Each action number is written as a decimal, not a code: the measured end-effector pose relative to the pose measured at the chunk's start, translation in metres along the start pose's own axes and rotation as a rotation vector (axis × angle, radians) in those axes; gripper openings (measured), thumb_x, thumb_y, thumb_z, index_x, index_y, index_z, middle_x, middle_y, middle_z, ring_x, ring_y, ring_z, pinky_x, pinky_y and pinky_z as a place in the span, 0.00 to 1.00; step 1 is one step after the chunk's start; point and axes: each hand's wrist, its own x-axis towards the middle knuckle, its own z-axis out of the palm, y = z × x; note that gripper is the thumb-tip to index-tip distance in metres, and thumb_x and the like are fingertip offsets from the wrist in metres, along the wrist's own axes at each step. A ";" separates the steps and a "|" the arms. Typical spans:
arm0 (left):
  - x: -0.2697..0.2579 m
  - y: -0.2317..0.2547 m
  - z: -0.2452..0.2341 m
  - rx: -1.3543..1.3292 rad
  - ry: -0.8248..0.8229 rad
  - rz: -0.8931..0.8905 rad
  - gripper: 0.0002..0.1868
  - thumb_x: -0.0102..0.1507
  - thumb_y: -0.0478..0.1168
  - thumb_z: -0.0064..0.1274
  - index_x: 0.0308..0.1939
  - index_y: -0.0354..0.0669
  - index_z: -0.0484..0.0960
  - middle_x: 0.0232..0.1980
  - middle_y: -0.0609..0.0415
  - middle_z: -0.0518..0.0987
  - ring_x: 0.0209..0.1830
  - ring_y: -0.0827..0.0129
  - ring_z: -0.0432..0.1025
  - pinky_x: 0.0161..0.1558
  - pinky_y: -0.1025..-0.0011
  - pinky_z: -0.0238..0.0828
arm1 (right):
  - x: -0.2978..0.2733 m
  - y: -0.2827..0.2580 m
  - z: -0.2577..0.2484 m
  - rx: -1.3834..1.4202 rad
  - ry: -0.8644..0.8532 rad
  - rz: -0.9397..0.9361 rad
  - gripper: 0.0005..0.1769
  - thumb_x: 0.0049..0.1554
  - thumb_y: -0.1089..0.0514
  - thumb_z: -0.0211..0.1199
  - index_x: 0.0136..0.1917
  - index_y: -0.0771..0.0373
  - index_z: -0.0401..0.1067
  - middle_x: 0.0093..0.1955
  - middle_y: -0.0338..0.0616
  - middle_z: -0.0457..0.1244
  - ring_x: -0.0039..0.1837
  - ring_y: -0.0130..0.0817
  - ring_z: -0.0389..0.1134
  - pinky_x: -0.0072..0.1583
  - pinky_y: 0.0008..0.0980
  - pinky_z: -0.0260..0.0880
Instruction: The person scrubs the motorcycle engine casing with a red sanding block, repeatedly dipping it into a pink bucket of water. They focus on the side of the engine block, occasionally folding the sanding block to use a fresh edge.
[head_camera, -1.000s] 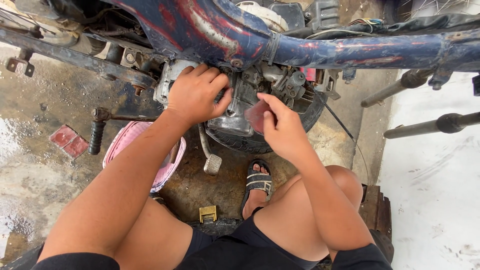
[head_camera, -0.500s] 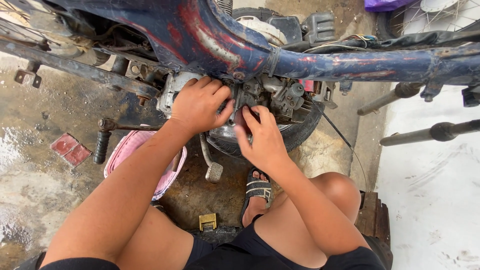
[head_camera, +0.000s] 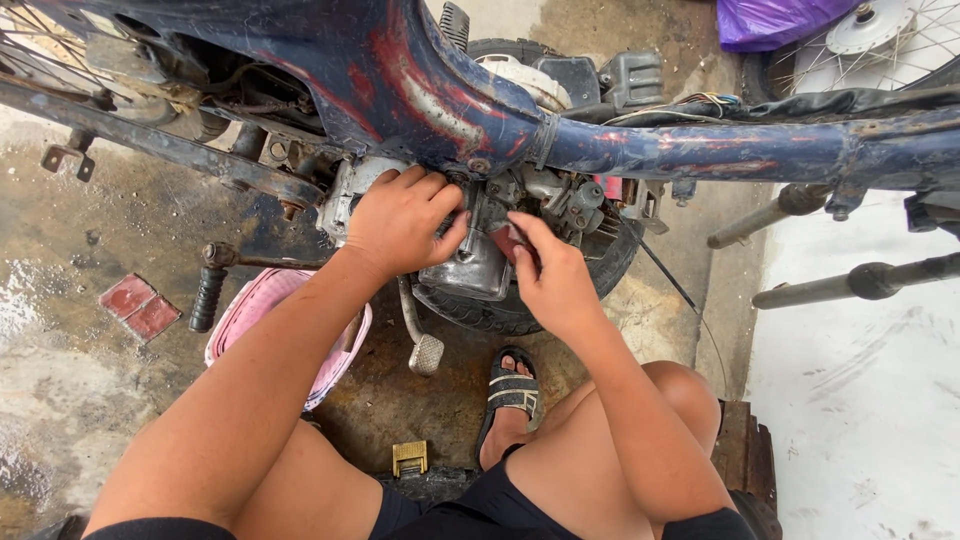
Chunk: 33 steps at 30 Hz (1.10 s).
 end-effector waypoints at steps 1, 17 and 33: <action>-0.001 0.001 0.000 -0.001 0.003 0.001 0.08 0.61 0.52 0.52 0.32 0.59 0.75 0.30 0.62 0.73 0.33 0.66 0.73 0.37 0.67 0.71 | -0.001 0.001 -0.002 -0.002 0.003 0.000 0.24 0.63 0.67 0.54 0.72 0.65 0.68 0.54 0.62 0.69 0.55 0.59 0.73 0.54 0.48 0.74; 0.035 0.024 -0.084 -1.004 -0.410 -0.359 0.07 0.62 0.38 0.62 0.45 0.47 0.85 0.52 0.51 0.82 0.54 0.50 0.78 0.57 0.55 0.73 | 0.002 -0.013 -0.006 0.868 -0.074 0.319 0.16 0.63 0.66 0.55 0.63 0.69 0.75 0.47 0.50 0.71 0.46 0.33 0.74 0.46 0.37 0.81; 0.013 0.062 -0.141 -1.189 -0.372 -0.556 0.12 0.68 0.31 0.53 0.53 0.42 0.86 0.45 0.52 0.75 0.45 0.72 0.70 0.38 0.78 0.76 | -0.023 -0.009 0.008 1.228 -0.312 0.202 0.17 0.63 0.66 0.54 0.64 0.73 0.72 0.45 0.55 0.71 0.46 0.41 0.76 0.49 0.46 0.81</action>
